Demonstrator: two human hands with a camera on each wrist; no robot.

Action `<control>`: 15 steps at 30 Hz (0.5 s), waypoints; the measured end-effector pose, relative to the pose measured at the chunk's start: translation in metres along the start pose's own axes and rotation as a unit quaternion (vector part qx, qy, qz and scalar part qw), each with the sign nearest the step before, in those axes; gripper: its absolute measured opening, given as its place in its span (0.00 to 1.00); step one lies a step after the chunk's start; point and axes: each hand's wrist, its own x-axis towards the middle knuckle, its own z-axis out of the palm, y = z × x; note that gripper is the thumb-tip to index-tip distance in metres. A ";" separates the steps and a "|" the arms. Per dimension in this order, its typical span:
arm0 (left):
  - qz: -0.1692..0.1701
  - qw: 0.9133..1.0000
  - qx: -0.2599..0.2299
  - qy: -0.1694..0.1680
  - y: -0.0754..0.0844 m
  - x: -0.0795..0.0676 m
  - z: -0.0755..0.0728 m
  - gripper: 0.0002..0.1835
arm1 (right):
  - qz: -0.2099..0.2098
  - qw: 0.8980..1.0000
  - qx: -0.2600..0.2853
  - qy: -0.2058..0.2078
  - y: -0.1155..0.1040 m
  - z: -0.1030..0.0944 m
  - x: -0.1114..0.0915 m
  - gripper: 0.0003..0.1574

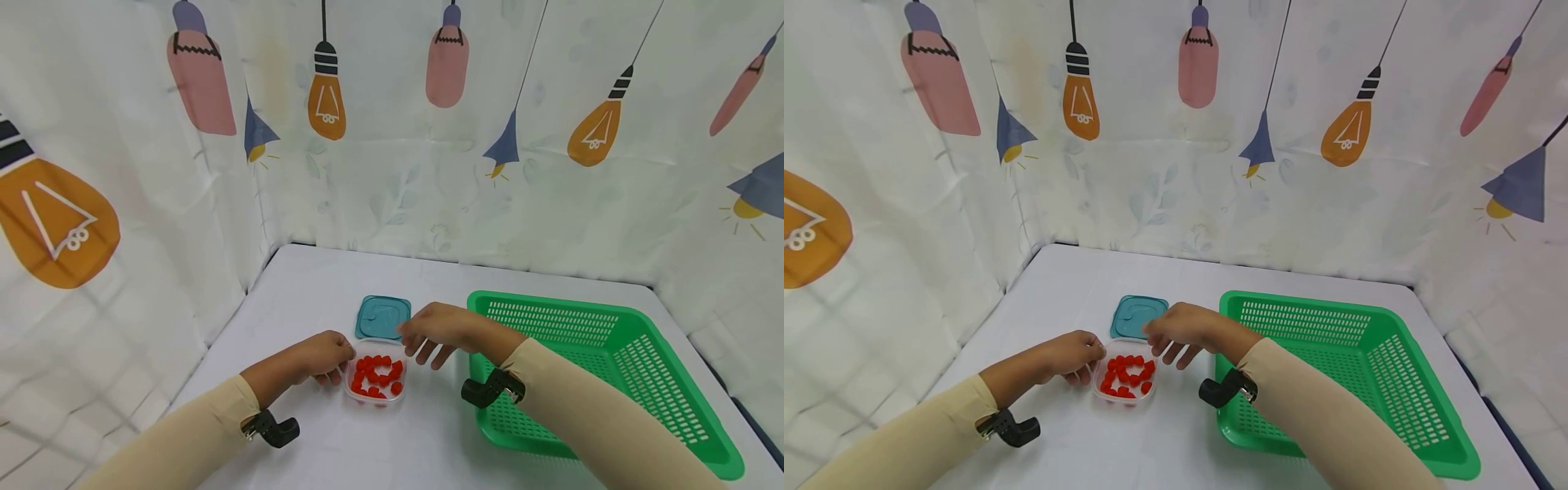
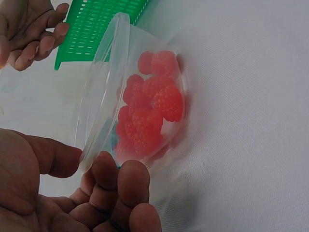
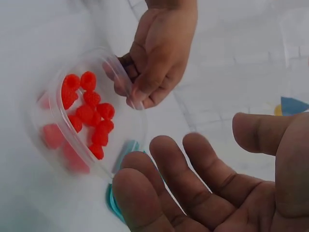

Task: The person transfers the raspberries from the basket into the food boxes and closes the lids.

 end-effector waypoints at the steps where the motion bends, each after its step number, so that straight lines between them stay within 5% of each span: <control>1: 0.001 1.000 0.001 0.000 0.000 0.000 0.000 0.10 | -0.001 1.000 0.006 0.007 0.001 -0.002 0.001 0.26; 15: -0.012 1.000 0.017 -0.019 0.001 0.003 -0.005 0.11 | 0.032 0.991 0.104 0.080 0.009 -0.019 0.011 0.36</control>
